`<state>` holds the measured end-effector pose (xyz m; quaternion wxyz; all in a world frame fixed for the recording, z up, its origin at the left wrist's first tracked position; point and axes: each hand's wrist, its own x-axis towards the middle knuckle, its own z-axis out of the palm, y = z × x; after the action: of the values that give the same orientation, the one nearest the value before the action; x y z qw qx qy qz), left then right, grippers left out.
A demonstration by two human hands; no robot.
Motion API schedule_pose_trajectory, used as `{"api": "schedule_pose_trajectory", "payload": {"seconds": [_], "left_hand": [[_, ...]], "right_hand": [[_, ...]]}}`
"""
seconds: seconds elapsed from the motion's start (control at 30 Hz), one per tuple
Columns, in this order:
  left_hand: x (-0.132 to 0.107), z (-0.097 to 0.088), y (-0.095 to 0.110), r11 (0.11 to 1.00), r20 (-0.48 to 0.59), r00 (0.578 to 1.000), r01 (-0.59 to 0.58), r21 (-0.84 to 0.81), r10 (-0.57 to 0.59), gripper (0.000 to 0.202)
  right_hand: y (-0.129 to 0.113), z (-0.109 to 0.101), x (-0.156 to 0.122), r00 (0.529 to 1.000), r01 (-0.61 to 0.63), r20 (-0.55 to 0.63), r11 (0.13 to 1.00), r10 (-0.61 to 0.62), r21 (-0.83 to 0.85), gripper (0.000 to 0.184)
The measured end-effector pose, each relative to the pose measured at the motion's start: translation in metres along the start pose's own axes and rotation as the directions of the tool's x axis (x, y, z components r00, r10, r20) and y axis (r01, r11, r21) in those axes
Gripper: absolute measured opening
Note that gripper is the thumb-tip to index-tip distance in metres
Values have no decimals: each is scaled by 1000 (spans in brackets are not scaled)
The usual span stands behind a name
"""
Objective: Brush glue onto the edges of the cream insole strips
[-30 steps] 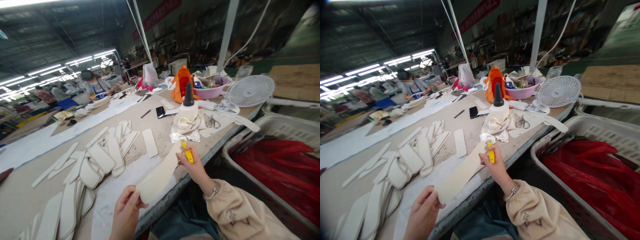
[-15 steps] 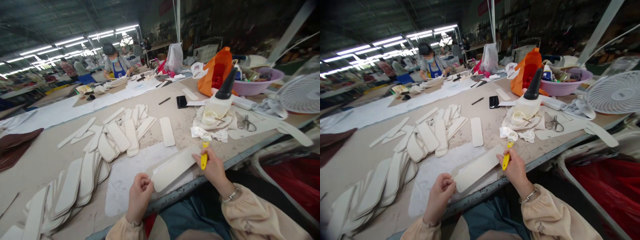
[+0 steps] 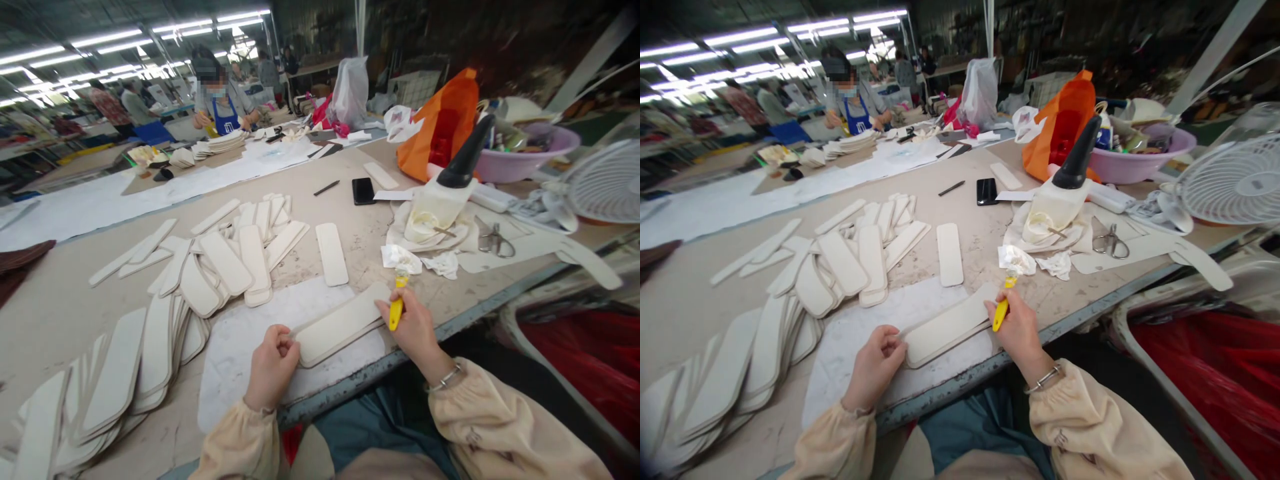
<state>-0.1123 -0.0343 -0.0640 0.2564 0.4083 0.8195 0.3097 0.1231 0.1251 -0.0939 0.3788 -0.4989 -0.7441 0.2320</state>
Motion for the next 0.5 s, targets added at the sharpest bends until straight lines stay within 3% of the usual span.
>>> {"api": "schedule_pose_trajectory", "payload": {"seconds": [0.13,0.23,0.37,0.5], "left_hand": [[-11,-3,-11,998,-78,995,-67,3,67,20],[-24,-3,-18,970,-155,958,-232,74,241,16],[-34,1,-27,878,-123,873,-454,148,472,24],[-35,5,-30,816,-68,824,-540,204,563,31]], "right_hand": [[6,4,-1,1000,6,-1,1000,-6,-17,23],[9,6,-2,1000,7,-6,999,-7,-36,23],[10,6,-2,1000,8,-19,999,-9,-53,26],[10,6,-3,1000,9,-27,997,-10,-71,30]]}}
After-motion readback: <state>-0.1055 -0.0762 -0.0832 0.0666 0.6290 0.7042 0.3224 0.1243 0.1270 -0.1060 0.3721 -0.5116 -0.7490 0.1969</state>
